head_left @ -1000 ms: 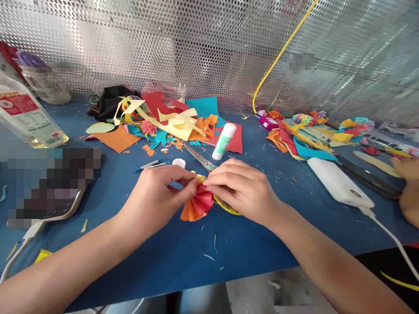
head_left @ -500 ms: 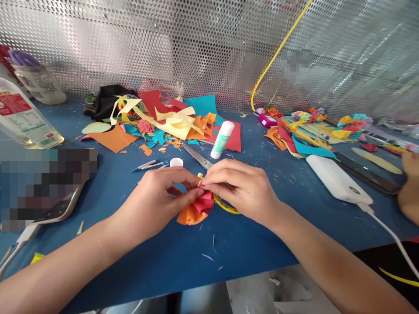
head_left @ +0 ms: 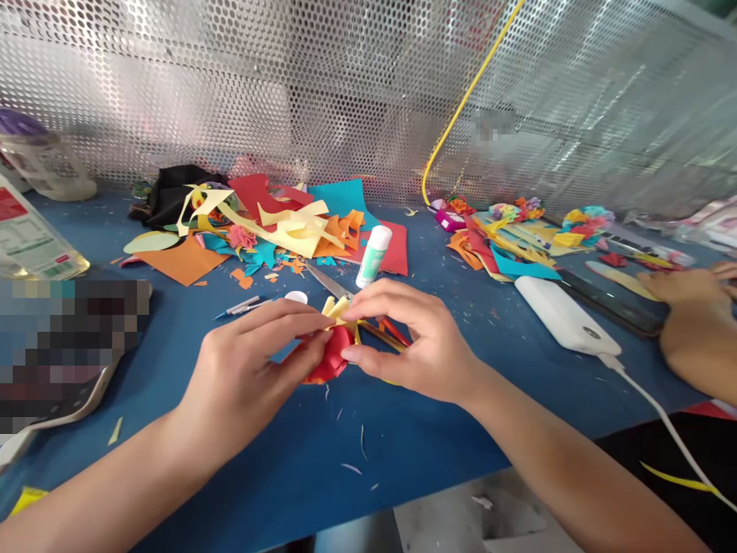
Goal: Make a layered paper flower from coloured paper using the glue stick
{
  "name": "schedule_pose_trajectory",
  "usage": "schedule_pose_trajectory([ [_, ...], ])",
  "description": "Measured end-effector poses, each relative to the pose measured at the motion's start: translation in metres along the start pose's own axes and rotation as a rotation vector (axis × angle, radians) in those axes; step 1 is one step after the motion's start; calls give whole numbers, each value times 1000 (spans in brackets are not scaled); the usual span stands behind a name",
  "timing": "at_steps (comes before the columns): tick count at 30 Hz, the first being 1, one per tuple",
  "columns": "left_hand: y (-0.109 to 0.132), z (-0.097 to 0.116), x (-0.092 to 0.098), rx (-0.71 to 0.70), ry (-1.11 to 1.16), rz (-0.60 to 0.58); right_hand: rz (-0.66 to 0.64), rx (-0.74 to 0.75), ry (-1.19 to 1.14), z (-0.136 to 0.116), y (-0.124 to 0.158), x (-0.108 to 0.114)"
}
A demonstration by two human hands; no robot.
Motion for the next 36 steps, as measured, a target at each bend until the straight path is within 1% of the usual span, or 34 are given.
schedule_pose_trajectory([
  [3, 1, 3, 3, -40, -19, 25, 57, 30, 44, -4, -1, 4],
  [6, 2, 8, 2, -96, -61, 11, 98, 32, 116, -3, 0, 5],
  [8, 3, 8, 0, -108, -90, 2, 109, 66, 184, -5, 1, 4],
  [12, 1, 3, -8, -70, -87, -55, 43, 158, 287, -10, 3, -4],
  [15, 1, 1, -12, -47, -54, -87, 17, 170, 290, -10, 3, -6],
  [19, 1, -5, -15, 39, -17, -127, 3, 106, 212, -7, 2, -6],
  [22, 2, -8, -17, 54, -28, -161, -33, -6, 153, 2, 2, -8],
  [26, 4, -9, -26, 54, -14, -249, -94, -151, 86, 16, 5, -13],
  [28, 4, -8, -28, 62, -2, -268, -133, -186, 68, 19, 6, -15],
  [30, 4, -9, -27, 93, 22, -263, -159, -200, 58, 20, 6, -16],
  [33, 3, -14, -27, 181, 106, -264, -173, -206, 34, 19, 5, -16],
  [36, 5, -29, -31, 354, 221, -300, -148, -203, 18, 19, 2, -14],
])
Point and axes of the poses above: each hand's wrist, its own y-axis away from the middle knuckle, its own x-axis out of the back of the hand, z = x × y, the point moved 9 cm from there along -y, towards the middle knuckle, and after that the axes turned 2 degrees about -x, right-handed, at the moved point
